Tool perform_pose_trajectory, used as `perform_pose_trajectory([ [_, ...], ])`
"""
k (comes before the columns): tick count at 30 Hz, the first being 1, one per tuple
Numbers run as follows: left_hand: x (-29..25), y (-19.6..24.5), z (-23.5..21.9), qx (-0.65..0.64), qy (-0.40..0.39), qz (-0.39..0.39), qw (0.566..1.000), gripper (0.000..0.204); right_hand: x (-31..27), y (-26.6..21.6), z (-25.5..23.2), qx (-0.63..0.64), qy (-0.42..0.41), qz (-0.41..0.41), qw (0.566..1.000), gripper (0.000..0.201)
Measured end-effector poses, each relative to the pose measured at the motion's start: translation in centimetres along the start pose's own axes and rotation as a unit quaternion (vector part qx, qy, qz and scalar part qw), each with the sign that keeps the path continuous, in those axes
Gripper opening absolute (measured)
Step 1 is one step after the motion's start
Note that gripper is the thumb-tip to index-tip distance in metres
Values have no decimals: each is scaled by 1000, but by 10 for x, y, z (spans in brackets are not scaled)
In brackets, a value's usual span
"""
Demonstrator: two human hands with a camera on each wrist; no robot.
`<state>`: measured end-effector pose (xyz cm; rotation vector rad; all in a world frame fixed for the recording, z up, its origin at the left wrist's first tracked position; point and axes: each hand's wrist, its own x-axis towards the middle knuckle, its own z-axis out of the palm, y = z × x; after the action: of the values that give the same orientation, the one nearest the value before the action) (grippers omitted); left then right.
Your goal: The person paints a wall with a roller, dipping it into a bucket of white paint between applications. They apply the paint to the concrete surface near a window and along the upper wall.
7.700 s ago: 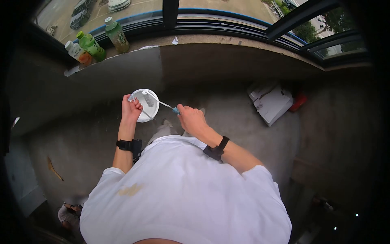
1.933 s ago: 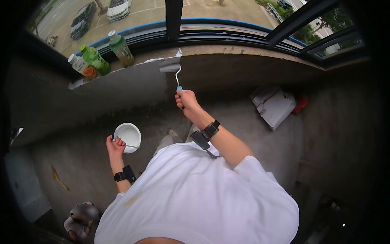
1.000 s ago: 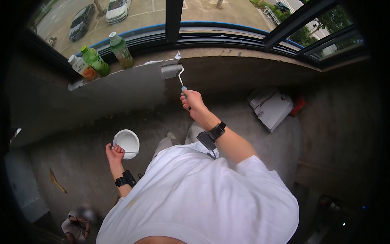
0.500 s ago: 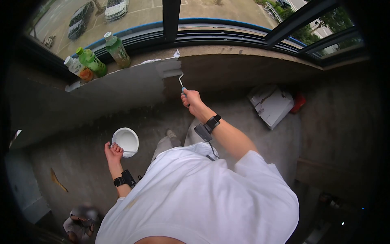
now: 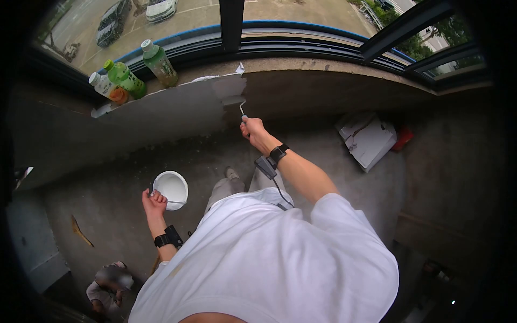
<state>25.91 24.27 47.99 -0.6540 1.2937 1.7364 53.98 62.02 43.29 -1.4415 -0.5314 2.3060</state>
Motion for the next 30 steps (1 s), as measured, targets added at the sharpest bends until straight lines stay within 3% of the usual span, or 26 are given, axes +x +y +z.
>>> perform_pose_trajectory([
  [7,4,-2,6,-2,4,-6,1000,31,-81,-27,27,56,-45,3,997,20],
  [18,6,0,8,-7,-12,-8,1000,31,-148,-49,41,74,-118,-20,990,16],
  [23,8,-2,12,-2,-11,-11,1000,30,-150,-51,41,82,-128,-29,988,16],
  [30,15,-2,-2,-5,-2,-8,1000,30,-99,-32,44,73,-94,3,993,18],
])
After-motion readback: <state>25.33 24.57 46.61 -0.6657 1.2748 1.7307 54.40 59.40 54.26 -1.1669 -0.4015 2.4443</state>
